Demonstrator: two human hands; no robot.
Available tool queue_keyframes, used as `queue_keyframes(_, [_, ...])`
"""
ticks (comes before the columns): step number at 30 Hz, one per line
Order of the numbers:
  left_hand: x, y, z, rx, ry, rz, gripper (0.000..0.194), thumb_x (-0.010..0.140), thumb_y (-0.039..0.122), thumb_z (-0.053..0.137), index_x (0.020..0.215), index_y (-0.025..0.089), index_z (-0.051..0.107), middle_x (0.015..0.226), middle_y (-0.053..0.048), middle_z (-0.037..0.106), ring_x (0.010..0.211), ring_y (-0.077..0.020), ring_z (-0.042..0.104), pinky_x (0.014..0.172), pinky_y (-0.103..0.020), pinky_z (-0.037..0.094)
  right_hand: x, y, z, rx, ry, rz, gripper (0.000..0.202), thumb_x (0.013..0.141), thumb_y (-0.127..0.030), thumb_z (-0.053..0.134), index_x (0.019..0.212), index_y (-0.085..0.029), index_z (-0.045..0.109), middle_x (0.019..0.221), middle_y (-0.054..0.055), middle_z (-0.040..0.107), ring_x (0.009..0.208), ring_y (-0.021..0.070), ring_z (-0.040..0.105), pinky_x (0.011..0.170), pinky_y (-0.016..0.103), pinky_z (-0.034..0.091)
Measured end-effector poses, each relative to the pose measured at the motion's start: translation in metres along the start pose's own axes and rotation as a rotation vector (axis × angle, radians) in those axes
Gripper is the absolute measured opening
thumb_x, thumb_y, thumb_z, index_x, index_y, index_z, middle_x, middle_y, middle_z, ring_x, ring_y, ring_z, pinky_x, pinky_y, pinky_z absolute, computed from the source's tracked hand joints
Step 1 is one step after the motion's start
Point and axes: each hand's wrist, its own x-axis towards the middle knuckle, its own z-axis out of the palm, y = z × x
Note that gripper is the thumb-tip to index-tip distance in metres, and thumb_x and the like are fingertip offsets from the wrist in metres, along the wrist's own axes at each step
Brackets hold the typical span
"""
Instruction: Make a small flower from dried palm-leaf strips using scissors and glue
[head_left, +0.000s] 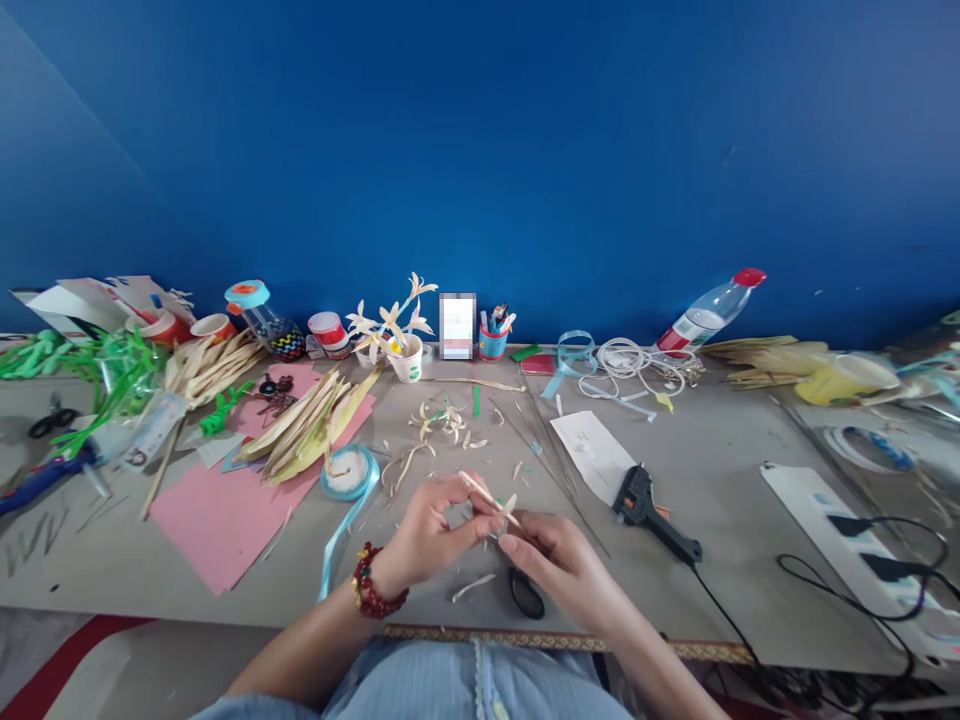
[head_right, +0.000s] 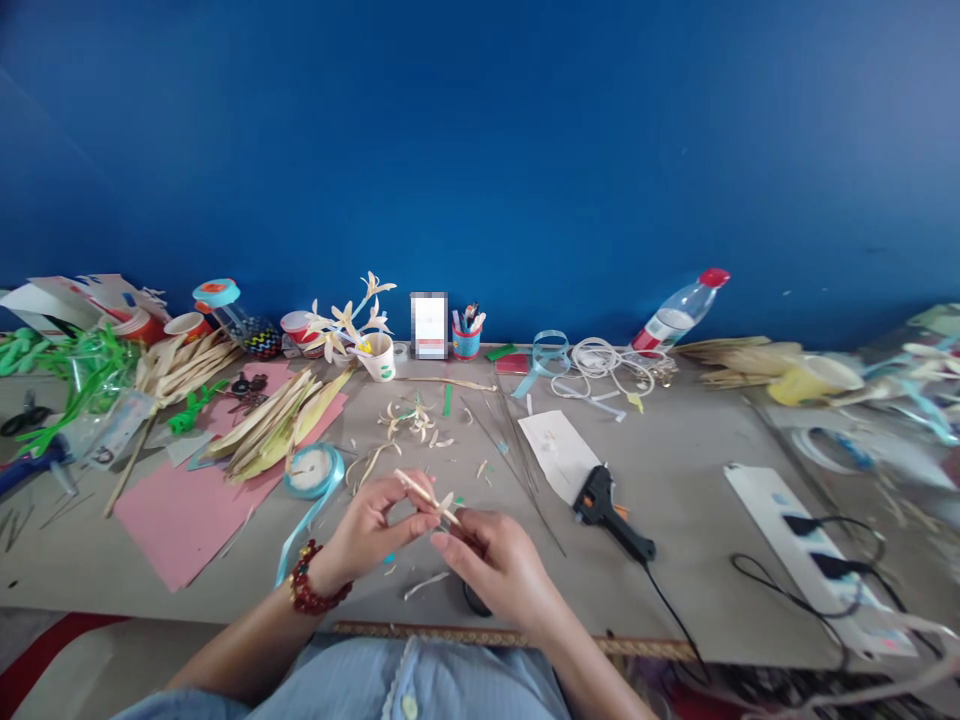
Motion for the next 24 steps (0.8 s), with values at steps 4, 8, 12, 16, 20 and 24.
queue_keyframes(4, [0.003, 0.004, -0.002, -0.004, -0.074, 0.004, 0.015, 0.084, 0.028, 0.067, 0.074, 0.017, 0.067, 0.07, -0.002, 0.066, 0.068, -0.0151, 0.061, 0.079, -0.033, 0.052, 0.001, -0.003, 0.0, -0.075, -0.016, -0.013, 0.053, 0.096, -0.057, 0.041, 0.059, -0.02, 0.037, 0.059, -0.004, 0.03, 0.054, 0.0105, 0.028, 0.05, 0.026, 0.02])
queue_keyframes(8, [0.003, 0.005, -0.004, 0.023, -0.133, 0.02, 0.018, 0.086, 0.029, 0.064, 0.072, 0.018, 0.066, 0.072, -0.003, 0.067, 0.071, -0.0164, 0.063, 0.085, -0.037, 0.051, 0.003, 0.001, 0.001, 0.094, -0.107, 0.031, 0.059, 0.094, -0.062, 0.04, 0.053, -0.02, 0.035, 0.051, -0.005, 0.03, 0.049, 0.0096, 0.027, 0.047, 0.026, 0.019])
queue_keyframes(12, [0.001, 0.005, -0.006, 0.001, -0.207, 0.083, 0.015, 0.085, 0.028, 0.066, 0.074, 0.019, 0.067, 0.074, -0.004, 0.071, 0.075, -0.0172, 0.065, 0.096, -0.041, 0.046, 0.002, 0.006, 0.003, 0.403, -0.286, 0.146, 0.063, 0.089, -0.068, 0.045, 0.048, -0.02, 0.041, 0.043, -0.006, 0.033, 0.039, 0.0065, 0.024, 0.041, 0.025, 0.016])
queue_keyframes(16, [0.0, 0.007, -0.007, -0.027, -0.286, 0.12, 0.016, 0.086, 0.028, 0.066, 0.073, 0.019, 0.068, 0.074, -0.005, 0.071, 0.073, -0.0165, 0.064, 0.097, -0.042, 0.045, 0.001, 0.009, 0.004, 0.574, -0.436, 0.219, 0.062, 0.086, -0.064, 0.052, 0.044, -0.019, 0.043, 0.038, -0.007, 0.032, 0.035, 0.0055, 0.023, 0.038, 0.025, 0.011])
queue_keyframes(20, [0.001, 0.005, -0.011, -0.032, -0.322, 0.078, 0.026, 0.088, 0.037, 0.062, 0.071, 0.019, 0.068, 0.071, -0.005, 0.068, 0.071, -0.0165, 0.063, 0.096, -0.041, 0.045, -0.003, 0.009, 0.003, 0.735, -0.55, 0.22, 0.062, 0.088, -0.059, 0.051, 0.041, -0.019, 0.043, 0.036, -0.007, 0.03, 0.034, 0.0059, 0.021, 0.038, 0.024, 0.012])
queue_keyframes(24, [0.0, -0.005, -0.017, -0.048, -0.258, 0.006, 0.031, 0.086, 0.042, 0.065, 0.068, 0.017, 0.066, 0.069, -0.005, 0.066, 0.072, -0.0175, 0.061, 0.095, -0.042, 0.046, -0.008, 0.005, -0.004, 0.899, -0.565, 0.155, 0.067, 0.08, -0.069, 0.052, 0.035, -0.021, 0.04, 0.032, -0.006, 0.03, 0.032, 0.0069, 0.025, 0.038, 0.024, 0.018])
